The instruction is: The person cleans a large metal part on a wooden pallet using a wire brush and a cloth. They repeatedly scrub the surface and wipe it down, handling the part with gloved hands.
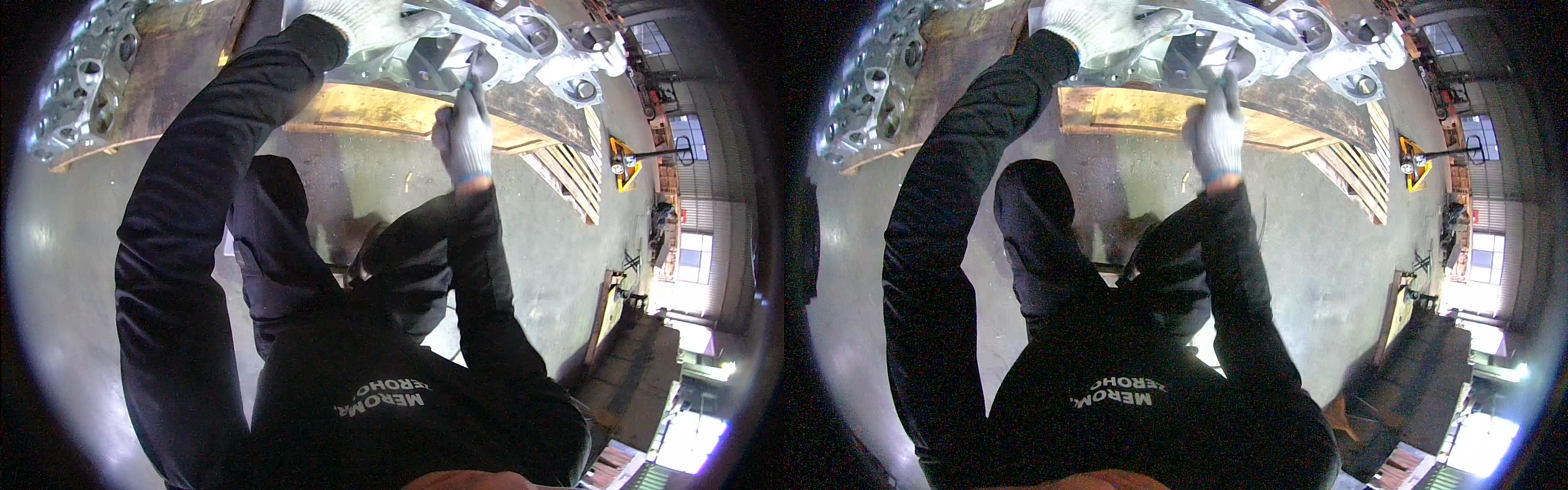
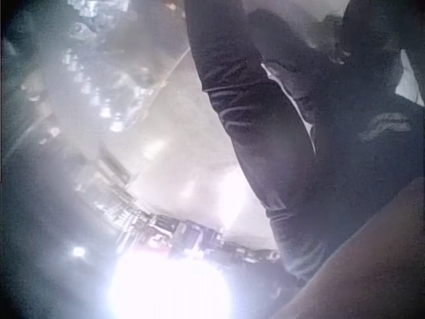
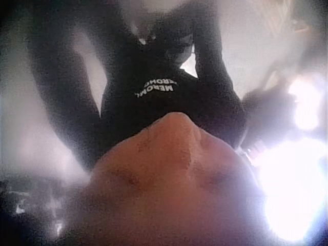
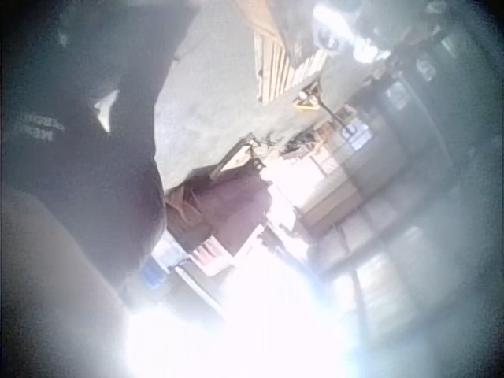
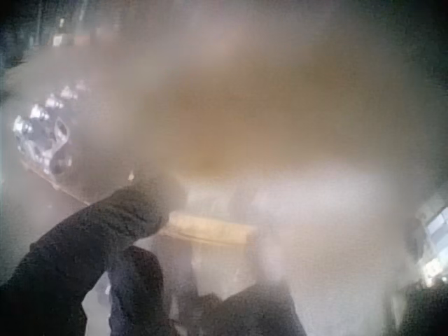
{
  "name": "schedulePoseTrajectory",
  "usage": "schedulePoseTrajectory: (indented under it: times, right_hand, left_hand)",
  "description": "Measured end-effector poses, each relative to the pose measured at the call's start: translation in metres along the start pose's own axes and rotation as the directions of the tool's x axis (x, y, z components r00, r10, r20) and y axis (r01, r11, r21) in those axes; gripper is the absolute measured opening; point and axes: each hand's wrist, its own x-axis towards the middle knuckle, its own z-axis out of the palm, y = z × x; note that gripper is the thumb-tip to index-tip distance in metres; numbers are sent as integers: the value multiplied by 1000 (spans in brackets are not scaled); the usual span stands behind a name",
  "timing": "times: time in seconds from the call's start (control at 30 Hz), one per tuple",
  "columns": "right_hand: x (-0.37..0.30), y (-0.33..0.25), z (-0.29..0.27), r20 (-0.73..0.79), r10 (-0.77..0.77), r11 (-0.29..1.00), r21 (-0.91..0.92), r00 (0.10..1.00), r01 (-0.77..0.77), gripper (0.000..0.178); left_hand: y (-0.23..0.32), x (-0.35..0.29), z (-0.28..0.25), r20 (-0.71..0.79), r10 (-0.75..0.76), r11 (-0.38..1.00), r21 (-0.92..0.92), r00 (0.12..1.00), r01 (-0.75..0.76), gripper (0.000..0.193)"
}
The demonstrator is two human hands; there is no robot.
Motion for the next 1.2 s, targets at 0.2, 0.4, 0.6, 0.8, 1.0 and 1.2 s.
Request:
schedulePoseTrajectory:
  times: [0.2, 0.4, 0.6, 0.8, 1.0, 1.2]
  right_hand:
    - [-20, -14, 2, -71, 46, 991, -120, 996, -55, 37]
    - [10, -3, 3, 49, -2, 980, 197, 999, -7, 13]
    - [6, 18, -1, -114, -43, 983, -181, 993, 21, 39]
    - [-9, 6, 7, -75, -29, 991, -134, 997, 18, 54]
    - [0, 3, 0, 45, 101, 981, 159, 994, -107, 57]
    - [12, 15, -15, -22, 211, 973, 102, 977, -208, 53]
  left_hand:
    - [-3, -3, 0, 26, 22, 1000, -14, 999, -22, 61]
    - [-6, -3, 1, 1, 66, 998, -23, 998, -66, 60]
    - [-15, -3, 10, -64, 92, 996, -15, 994, -94, 60]
    - [-18, -8, 19, 4, 87, 995, -40, 996, -87, 63]
    - [-12, 1, 10, 204, 9, 853, -513, 979, 100, 63]
    - [-3, -2, -3, -2, -60, 998, 5, 998, 60, 66]
